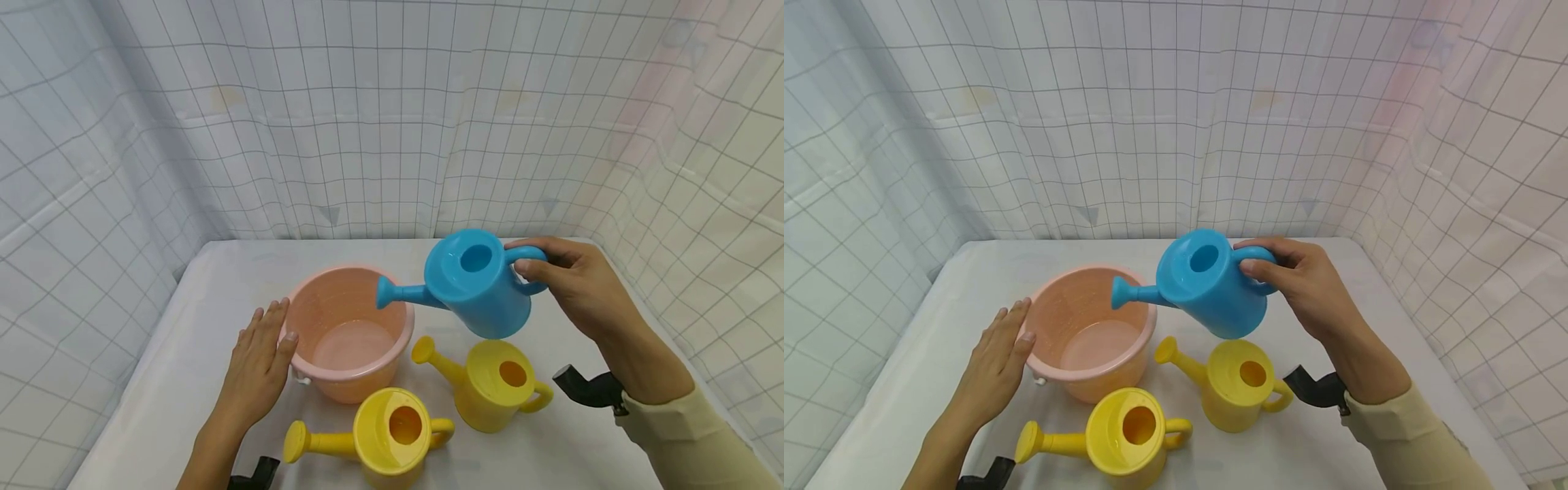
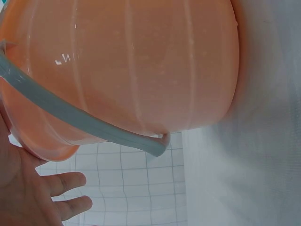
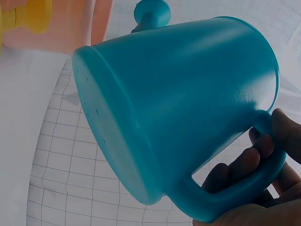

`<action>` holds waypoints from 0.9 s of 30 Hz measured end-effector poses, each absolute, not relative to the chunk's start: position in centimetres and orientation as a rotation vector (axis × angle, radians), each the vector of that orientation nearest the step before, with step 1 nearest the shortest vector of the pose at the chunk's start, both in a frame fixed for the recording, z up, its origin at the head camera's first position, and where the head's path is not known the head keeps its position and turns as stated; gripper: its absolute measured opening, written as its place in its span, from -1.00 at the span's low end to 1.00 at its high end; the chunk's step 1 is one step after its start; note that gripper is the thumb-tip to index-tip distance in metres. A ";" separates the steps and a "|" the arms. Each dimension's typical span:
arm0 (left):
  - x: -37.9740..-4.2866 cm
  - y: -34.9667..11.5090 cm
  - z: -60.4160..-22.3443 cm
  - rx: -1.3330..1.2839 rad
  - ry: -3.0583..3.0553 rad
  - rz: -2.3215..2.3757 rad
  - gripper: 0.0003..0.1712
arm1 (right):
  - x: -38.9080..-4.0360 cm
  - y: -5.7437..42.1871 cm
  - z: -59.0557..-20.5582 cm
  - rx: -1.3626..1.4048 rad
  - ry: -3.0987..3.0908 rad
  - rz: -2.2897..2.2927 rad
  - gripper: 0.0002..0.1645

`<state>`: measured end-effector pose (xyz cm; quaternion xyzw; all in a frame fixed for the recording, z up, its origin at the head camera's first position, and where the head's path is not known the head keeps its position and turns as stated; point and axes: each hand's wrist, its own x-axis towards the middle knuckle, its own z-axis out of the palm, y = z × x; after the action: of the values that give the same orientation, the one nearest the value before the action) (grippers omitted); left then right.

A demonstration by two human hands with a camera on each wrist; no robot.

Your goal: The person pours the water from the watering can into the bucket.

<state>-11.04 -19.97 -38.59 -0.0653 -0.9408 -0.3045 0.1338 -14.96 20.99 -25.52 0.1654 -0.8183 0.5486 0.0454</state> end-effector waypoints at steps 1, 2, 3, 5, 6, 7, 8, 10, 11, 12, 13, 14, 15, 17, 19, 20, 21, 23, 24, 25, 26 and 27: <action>-11.0 -20.0 -38.6 -0.189 -2.727 -0.883 -0.37 | -15.0 20.9 -25.4 0.510 -2.500 1.672 -0.60; -11.0 -20.0 -38.6 -0.189 -2.728 -0.882 -0.37 | -15.0 20.8 -25.3 0.517 -2.501 1.666 -0.60; -11.0 -20.0 -38.6 -0.189 -2.729 -0.883 -0.37 | -15.1 20.7 -25.2 0.519 -2.505 1.659 -0.60; -11.0 -20.0 -38.6 -0.190 -2.731 -0.887 -0.36 | -15.1 20.6 -25.0 0.521 -2.516 1.651 -0.59; -11.0 -20.0 -38.6 -0.190 -2.732 -0.889 -0.36 | -15.2 20.6 -25.0 0.524 -2.522 1.643 -0.59; -11.0 -20.0 -38.6 -0.191 -2.732 -0.891 -0.36 | -15.2 20.5 -24.8 0.526 -2.530 1.635 -0.59; -11.0 -20.0 -38.6 -0.192 -2.732 -0.893 -0.36 | -15.3 20.4 -24.7 0.528 -2.538 1.626 -0.60; -11.0 -20.0 -38.6 -0.194 -2.731 -0.895 -0.36 | -15.4 20.3 -24.5 0.539 -2.547 1.615 -0.60; -11.0 -20.0 -38.6 -0.194 -2.730 -0.896 -0.36 | -15.5 20.2 -24.3 0.544 -2.553 1.605 -0.61; -11.0 -20.0 -38.6 -0.194 -2.729 -0.896 -0.36 | -15.5 20.2 -24.1 0.553 -2.558 1.598 -0.61; -11.0 -20.0 -38.6 -0.193 -2.728 -0.896 -0.36 | -15.6 20.1 -24.0 0.557 -2.565 1.591 -0.61; -11.1 -20.0 -38.6 -0.193 -2.728 -0.894 -0.36 | -15.6 20.0 -23.8 0.562 -2.571 1.585 -0.62; -11.1 -20.0 -38.7 -0.192 -2.727 -0.894 -0.36 | -15.7 19.9 -23.7 0.570 -2.575 1.582 -0.62; -11.1 -20.0 -38.7 -0.191 -2.727 -0.892 -0.36 | -15.7 19.7 -23.4 0.574 -2.586 1.567 -0.62; -11.1 -20.0 -38.7 -0.189 -2.728 -0.892 -0.37 | -15.8 19.5 -23.2 0.572 -2.590 1.567 -0.61; -11.1 -20.0 -38.7 -0.189 -2.729 -0.892 -0.37 | -15.8 19.4 -23.1 0.570 -2.589 1.568 -0.61; -11.1 -20.0 -38.7 -0.189 -2.730 -0.891 -0.37 | -15.8 19.3 -23.0 0.571 -2.586 1.575 -0.60; -11.1 -20.0 -38.7 -0.188 -2.733 -0.889 -0.37 | -15.9 19.1 -22.9 0.575 -2.581 1.581 -0.59; -11.1 -20.0 -38.7 -0.189 -2.733 -0.889 -0.37 | -15.9 19.1 -22.8 0.582 -2.578 1.584 -0.59; -11.1 -20.0 -38.7 -0.190 -2.733 -0.889 -0.37 | -16.0 19.0 -22.8 0.588 -2.575 1.587 -0.59; -11.1 -20.0 -38.7 -0.191 -2.734 -0.888 -0.36 | -16.0 18.9 -22.7 0.592 -2.575 1.586 -0.59; -11.1 -20.0 -38.7 -0.191 -2.734 -0.885 -0.36 | -16.0 18.9 -22.7 0.600 -2.575 1.584 -0.59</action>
<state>-11.11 -20.02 -38.72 -0.0658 -0.9412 -0.3047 0.1302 -16.03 18.89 -22.66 0.1945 -0.8351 0.5137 0.0299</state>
